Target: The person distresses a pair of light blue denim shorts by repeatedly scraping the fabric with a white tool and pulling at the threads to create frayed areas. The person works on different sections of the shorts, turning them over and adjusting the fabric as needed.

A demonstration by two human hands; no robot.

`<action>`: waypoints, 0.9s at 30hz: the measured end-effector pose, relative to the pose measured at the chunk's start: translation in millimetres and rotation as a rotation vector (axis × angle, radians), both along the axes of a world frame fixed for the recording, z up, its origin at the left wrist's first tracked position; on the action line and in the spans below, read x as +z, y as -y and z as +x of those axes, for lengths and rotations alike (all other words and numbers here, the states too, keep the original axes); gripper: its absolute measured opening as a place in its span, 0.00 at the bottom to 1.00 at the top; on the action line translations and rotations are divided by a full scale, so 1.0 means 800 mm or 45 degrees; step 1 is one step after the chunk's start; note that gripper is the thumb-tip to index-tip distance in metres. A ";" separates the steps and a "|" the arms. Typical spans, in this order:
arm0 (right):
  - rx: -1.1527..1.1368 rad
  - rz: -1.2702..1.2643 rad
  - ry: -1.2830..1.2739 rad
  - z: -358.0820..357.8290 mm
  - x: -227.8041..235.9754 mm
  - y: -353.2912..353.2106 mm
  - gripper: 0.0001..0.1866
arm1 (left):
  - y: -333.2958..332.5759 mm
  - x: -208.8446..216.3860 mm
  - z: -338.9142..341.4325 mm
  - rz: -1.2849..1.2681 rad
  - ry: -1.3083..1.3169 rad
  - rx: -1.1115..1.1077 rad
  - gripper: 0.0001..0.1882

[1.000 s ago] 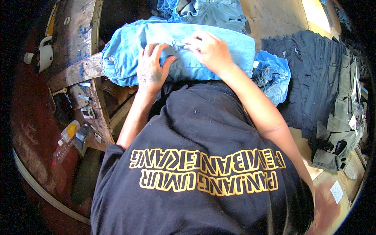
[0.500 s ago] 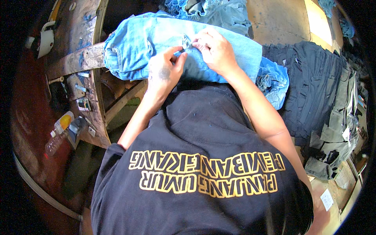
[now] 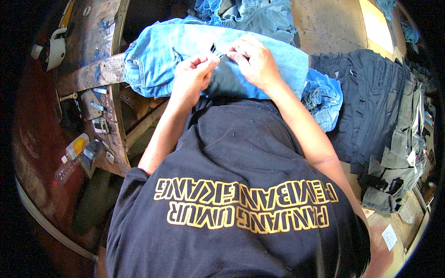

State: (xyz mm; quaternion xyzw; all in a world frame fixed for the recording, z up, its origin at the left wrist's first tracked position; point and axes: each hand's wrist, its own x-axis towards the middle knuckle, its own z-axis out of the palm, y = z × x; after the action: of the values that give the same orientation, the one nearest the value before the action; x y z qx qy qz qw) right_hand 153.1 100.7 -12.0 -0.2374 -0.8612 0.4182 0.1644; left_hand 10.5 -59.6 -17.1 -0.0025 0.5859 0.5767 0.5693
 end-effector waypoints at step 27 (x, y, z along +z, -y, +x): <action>-0.280 -1.363 0.288 -0.021 0.019 0.025 0.11 | 0.015 0.000 -0.004 0.024 -0.209 -0.102 0.07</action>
State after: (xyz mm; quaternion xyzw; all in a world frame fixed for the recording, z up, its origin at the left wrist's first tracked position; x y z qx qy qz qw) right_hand 136.4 80.6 3.5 -0.4195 -0.5111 0.7496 -0.0300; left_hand 7.0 -71.9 -17.4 0.0736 0.6248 0.5573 0.5418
